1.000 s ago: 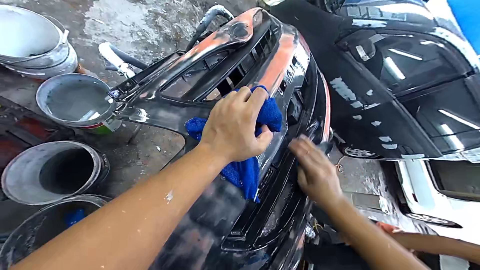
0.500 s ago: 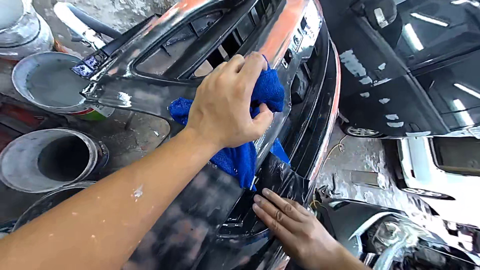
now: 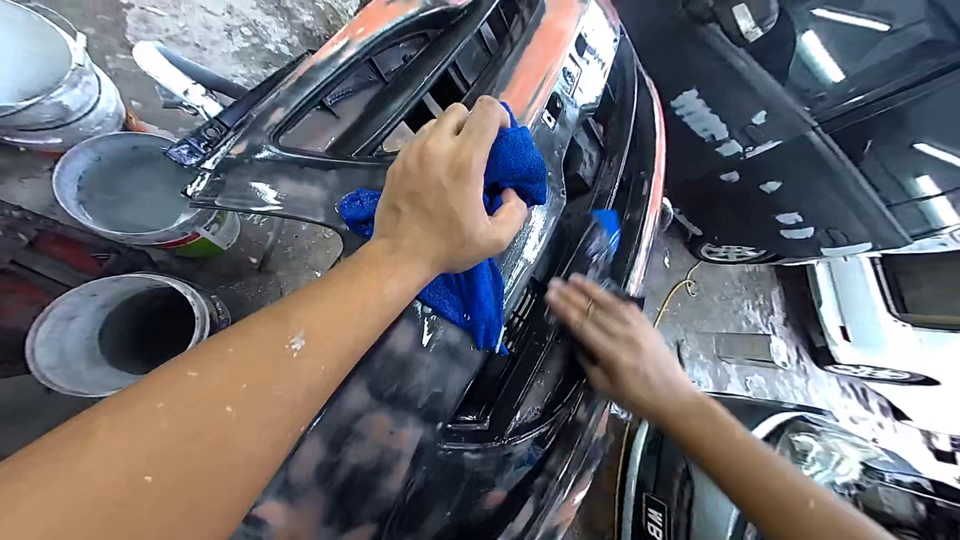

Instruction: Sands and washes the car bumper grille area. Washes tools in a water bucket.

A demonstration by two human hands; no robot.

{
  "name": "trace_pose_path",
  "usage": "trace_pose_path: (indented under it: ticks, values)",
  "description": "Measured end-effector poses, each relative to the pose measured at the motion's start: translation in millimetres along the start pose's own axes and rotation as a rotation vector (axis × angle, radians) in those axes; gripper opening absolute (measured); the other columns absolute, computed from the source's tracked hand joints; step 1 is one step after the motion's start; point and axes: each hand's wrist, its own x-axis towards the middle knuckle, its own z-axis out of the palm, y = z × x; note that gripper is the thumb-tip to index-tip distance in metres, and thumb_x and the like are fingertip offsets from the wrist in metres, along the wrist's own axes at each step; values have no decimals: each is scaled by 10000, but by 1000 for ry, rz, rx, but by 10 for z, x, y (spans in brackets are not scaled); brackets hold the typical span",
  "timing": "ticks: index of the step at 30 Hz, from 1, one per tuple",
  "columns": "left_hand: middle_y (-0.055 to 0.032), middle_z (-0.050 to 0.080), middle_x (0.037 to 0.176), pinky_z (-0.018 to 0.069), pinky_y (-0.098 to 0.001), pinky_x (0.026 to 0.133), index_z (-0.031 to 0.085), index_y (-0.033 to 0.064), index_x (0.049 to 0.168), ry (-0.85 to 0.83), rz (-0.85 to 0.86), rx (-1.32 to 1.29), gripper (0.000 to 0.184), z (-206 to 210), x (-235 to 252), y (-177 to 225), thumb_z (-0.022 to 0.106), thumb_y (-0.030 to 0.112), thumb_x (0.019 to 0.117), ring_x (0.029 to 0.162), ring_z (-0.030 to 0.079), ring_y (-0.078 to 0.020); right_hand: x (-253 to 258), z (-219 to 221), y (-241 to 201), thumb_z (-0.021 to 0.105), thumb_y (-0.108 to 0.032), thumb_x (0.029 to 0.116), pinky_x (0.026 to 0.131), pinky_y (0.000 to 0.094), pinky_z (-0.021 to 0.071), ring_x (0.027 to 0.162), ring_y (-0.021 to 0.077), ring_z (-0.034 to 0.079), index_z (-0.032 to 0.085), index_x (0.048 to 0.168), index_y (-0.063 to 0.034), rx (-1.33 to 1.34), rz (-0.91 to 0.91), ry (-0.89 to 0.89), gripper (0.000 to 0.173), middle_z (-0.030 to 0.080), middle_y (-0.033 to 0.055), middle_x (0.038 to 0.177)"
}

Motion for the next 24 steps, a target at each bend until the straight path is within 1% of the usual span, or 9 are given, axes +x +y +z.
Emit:
trace_pose_path:
  ticks: [2,4,6,9,13,17,20,22,24]
  values:
    - [-78,649,1066,540,-443,790,613,131,1271,-7,-8,3,573,-33,1,10,670,408,772,1000,649,-252,106,-53,30,632,-143,766,1123,565,439,1483,338,406,521,1499,-64,-4,36,-1,745,485,118,1571]
    - [-81,652,1065,540,-447,796,613,128,1274,-7,0,-5,575,-51,15,3,667,410,776,999,648,-255,-18,19,-338,635,-163,903,1105,547,487,1397,339,522,621,1386,-92,26,-9,78,488,610,133,1438]
    - [-84,653,1048,541,-447,781,624,120,1262,4,4,-15,566,-46,13,-16,663,410,778,981,649,-254,-140,111,-515,572,-215,996,1061,437,510,1315,256,596,644,1337,-142,6,-123,143,356,669,74,1369]
    - [-72,652,1038,536,-436,765,632,122,1252,12,11,-26,560,-7,-5,-12,661,415,775,958,645,-243,88,63,200,497,-217,1002,1081,450,508,1309,230,606,692,1293,-153,0,-152,192,357,697,48,1326]
    - [-53,644,1017,531,-413,759,639,132,1244,20,12,-10,551,7,0,-28,662,412,770,937,636,-223,778,-142,1399,408,-124,937,1151,541,417,1387,329,533,689,1314,-63,-51,54,133,474,645,120,1403]
    - [-52,645,1005,536,-423,744,651,128,1230,21,-1,-40,545,-4,-2,-27,661,412,765,931,638,-222,626,-47,776,384,-310,988,1166,536,421,1410,304,514,712,1254,-70,51,154,230,486,668,99,1368]
    - [-47,630,991,522,-419,719,651,111,1223,27,-9,-62,549,-10,17,-12,666,399,756,913,626,-218,512,37,322,532,-270,1020,1027,424,561,1175,216,692,788,933,-91,247,185,409,324,782,46,1085]
    - [-45,633,996,525,-418,726,650,112,1228,24,-12,-61,548,-10,19,0,666,396,759,924,630,-219,729,73,388,666,-257,943,756,322,609,863,119,721,717,820,-92,236,340,519,212,744,13,870]
    - [-43,636,1009,528,-420,735,645,116,1233,19,-22,-60,547,-31,33,-5,660,390,761,934,630,-216,1001,50,439,800,-249,837,615,418,550,720,227,644,622,1041,-3,203,584,511,366,660,127,891]
